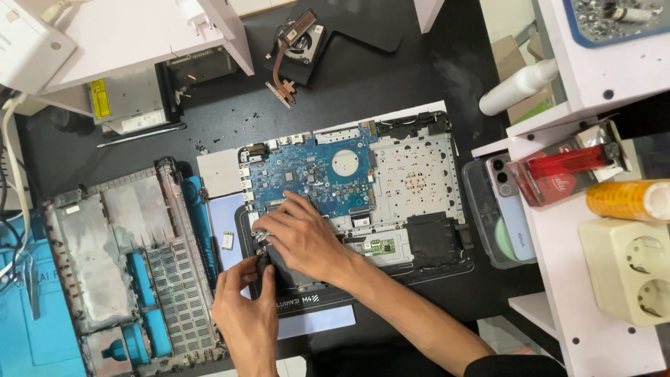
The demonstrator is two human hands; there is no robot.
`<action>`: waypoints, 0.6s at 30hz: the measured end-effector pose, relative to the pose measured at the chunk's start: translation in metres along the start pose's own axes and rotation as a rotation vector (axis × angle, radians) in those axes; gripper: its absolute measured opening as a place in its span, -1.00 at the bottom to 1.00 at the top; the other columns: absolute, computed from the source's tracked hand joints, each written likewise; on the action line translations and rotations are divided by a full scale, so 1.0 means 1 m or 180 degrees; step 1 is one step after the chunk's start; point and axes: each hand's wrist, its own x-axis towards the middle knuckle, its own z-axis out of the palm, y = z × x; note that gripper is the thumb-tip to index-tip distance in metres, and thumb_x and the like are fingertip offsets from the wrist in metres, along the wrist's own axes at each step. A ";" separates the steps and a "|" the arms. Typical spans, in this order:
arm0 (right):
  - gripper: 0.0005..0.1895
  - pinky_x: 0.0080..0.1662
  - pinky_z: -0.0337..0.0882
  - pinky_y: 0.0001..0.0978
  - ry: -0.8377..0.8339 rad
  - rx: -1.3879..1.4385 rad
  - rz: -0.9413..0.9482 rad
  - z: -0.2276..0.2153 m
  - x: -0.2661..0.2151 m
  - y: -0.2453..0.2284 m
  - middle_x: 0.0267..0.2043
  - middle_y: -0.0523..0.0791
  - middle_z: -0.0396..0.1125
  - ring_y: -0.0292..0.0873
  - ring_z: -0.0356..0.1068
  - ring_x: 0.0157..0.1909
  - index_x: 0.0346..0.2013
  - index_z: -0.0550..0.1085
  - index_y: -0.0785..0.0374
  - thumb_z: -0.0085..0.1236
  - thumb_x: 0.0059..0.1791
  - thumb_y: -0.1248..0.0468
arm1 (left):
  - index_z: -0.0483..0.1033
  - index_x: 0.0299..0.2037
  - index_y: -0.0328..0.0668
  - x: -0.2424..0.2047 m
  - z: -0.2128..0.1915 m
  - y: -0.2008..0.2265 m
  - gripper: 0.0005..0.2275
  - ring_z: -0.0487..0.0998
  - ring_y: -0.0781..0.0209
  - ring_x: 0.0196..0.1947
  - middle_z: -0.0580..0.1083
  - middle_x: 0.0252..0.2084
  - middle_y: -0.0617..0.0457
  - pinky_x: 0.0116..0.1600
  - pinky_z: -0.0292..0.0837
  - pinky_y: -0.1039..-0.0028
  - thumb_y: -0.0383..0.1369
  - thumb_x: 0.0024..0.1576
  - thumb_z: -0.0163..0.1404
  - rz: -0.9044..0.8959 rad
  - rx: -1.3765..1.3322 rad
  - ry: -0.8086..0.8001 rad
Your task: The person places a small circuit board into the laptop chassis and secures it with a screwdriver. They then position the main motherboard into the chassis and connect a ribbon cable to the board.
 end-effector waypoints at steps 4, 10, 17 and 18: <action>-0.72 0.45 0.14 0.04 0.0008 0.0005 -0.0001 0.000 0.000 -0.001 -0.06 -0.08 0.48 -0.01 0.40 0.12 -0.03 0.50 0.23 0.23 -0.04 0.40 | 0.61 -0.10 -0.30 -0.001 0.000 -0.001 -0.77 0.63 0.11 -0.23 0.57 -0.22 -0.06 -0.08 0.48 0.32 -0.43 0.05 0.22 0.0012 -0.0022 0.0040; -0.71 0.45 0.15 0.04 0.0025 0.0001 -0.0013 0.000 0.000 -0.001 -0.04 -0.09 0.48 -0.01 0.40 0.13 -0.03 0.50 0.23 0.22 -0.05 0.40 | 0.61 -0.10 -0.33 -0.004 0.002 -0.002 -0.77 0.63 0.10 -0.21 0.57 -0.21 -0.06 -0.06 0.48 0.32 -0.44 0.04 0.23 0.0146 -0.0049 0.0177; -0.70 0.44 0.16 0.03 0.0053 0.0025 0.0005 0.000 0.002 -0.004 -0.06 -0.09 0.48 -0.01 0.40 0.12 -0.02 0.51 0.23 0.23 -0.05 0.40 | 0.61 -0.15 -0.35 -0.006 0.005 -0.014 -0.79 0.63 0.09 -0.24 0.56 -0.27 -0.07 -0.09 0.48 0.32 -0.43 0.06 0.25 0.0087 -0.0017 0.0233; -0.70 0.44 0.17 0.02 0.0062 0.0018 0.0027 -0.002 0.000 -0.003 -0.07 -0.09 0.48 -0.01 0.40 0.11 -0.03 0.51 0.23 0.24 -0.06 0.40 | 0.61 -0.15 -0.35 -0.005 0.008 -0.018 -0.79 0.63 0.10 -0.25 0.56 -0.27 -0.07 -0.10 0.48 0.32 -0.42 0.06 0.26 0.0181 -0.0014 0.0241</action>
